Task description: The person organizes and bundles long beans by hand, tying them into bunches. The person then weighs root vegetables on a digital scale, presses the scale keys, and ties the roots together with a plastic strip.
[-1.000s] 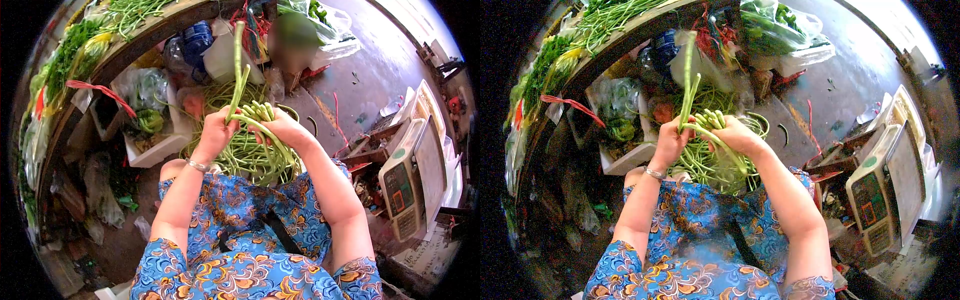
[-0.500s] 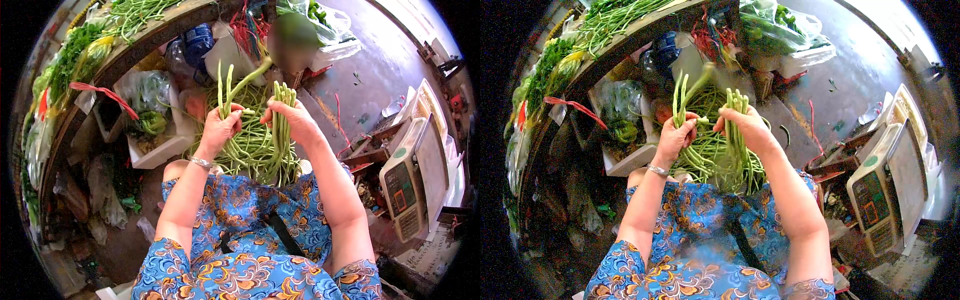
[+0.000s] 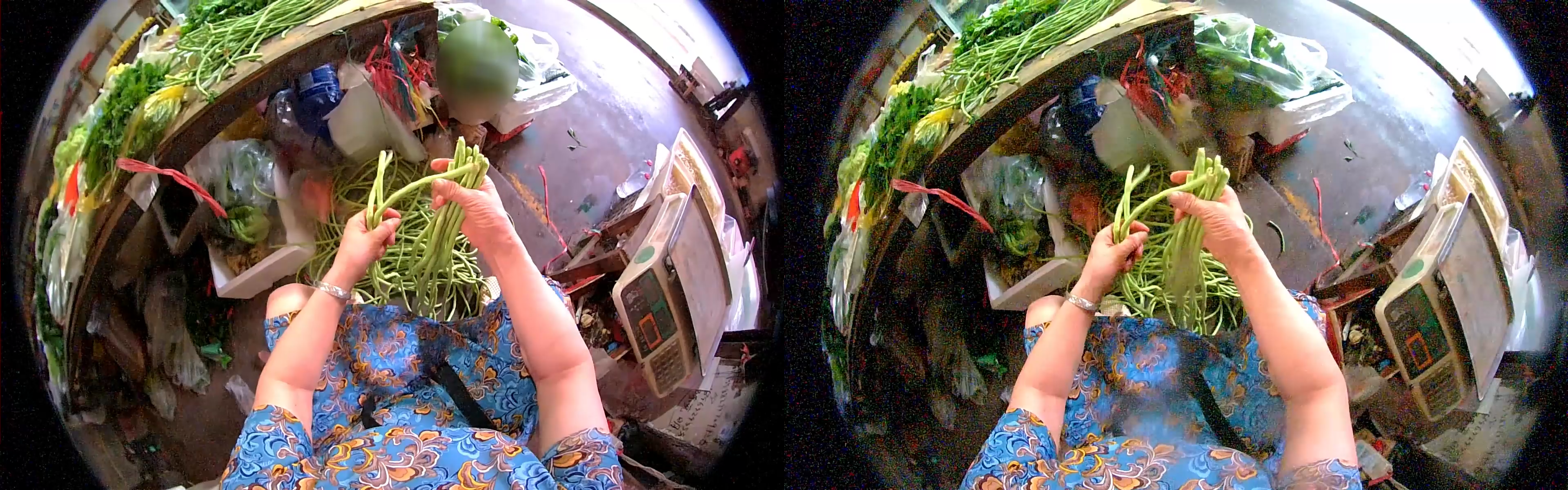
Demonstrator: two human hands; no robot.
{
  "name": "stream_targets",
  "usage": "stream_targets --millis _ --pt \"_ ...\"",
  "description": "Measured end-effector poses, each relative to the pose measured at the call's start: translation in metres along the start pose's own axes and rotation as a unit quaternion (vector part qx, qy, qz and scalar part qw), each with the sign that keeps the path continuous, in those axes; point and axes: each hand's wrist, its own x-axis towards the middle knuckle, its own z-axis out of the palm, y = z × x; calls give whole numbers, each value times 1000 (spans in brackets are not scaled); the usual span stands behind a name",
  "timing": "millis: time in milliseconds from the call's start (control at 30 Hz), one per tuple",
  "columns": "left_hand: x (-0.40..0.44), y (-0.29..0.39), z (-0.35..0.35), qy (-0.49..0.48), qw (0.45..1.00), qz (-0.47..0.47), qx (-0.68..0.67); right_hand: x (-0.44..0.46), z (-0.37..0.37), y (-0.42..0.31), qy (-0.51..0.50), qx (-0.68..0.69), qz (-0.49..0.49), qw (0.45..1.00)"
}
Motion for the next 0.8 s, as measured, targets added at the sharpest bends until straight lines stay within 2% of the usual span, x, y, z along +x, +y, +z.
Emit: stream_targets --millis 300,367,400,467,500,533,600,733,800 --pt "-3 -11 2 -48 997 -52 2 3 -14 -16 30 67 -17 997" --pt "-8 -4 3 -69 994 -31 -81 1 -14 -17 53 80 -8 995" --pt "-8 -1 6 -67 994 -30 -81 0 -10 -21 51 81 -7 995" --pt "-9 3 14 11 986 -75 -152 -3 -2 -29 49 81 32 995" --pt "-9 2 8 -73 989 -25 -129 1 -6 -22 17 113 20 993" --pt "-9 0 7 -73 989 -25 -129 3 -10 -17 17 113 20 993" --pt "-8 -3 7 -81 996 19 -20 2 -15 -12 16 33 40 999" --pt "-3 -16 9 -109 991 69 40 2 -7 0 24 -31 59 998" --pt "-6 -17 10 -127 990 59 34 4 -5 7 10 -44 54 998"
